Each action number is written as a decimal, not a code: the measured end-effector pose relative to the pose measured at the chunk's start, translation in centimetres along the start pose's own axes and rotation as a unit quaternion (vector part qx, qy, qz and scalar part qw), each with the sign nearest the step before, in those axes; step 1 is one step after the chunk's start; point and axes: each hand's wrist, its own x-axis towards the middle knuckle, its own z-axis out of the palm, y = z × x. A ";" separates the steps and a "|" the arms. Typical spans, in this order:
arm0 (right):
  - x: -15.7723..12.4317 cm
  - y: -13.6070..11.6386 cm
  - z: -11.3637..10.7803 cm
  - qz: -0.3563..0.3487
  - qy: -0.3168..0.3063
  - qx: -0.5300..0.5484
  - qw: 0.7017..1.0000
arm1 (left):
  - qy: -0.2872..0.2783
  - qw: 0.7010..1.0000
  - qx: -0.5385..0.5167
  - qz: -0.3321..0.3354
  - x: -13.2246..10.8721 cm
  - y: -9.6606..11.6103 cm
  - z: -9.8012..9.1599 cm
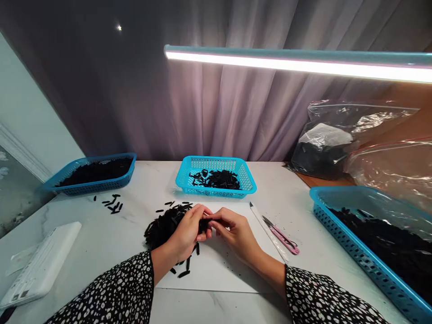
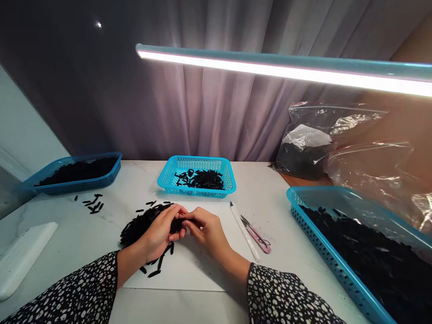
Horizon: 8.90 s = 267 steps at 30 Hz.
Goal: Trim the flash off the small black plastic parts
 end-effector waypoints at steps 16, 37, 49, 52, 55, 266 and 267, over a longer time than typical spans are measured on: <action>0.4 0.0 -1.6 0.073 0.032 0.065 0.995 | -0.026 0.994 -0.102 -0.022 0.7 -0.1 -0.7; -0.3 -0.4 -1.5 0.050 0.079 0.121 0.988 | 0.000 0.994 -0.098 0.039 0.3 -0.7 -0.9; 0.2 -0.6 -1.6 0.073 0.107 0.141 0.982 | 0.007 0.994 -0.100 0.041 0.1 -0.3 -0.9; 0.3 -0.7 -1.6 0.073 0.102 0.150 0.981 | 0.004 0.995 -0.089 0.042 0.1 -0.4 -0.9; 0.3 -0.7 -1.7 0.071 0.099 0.160 0.980 | 0.005 0.996 -0.083 0.045 0.1 -0.3 -0.8; 0.5 -0.5 -1.7 0.269 0.053 0.350 0.896 | -0.020 0.998 -0.060 0.018 0.3 -0.5 -0.2; 0.5 -0.5 -1.8 0.268 0.055 0.351 0.896 | -0.020 0.997 -0.066 0.018 0.3 -0.5 -0.2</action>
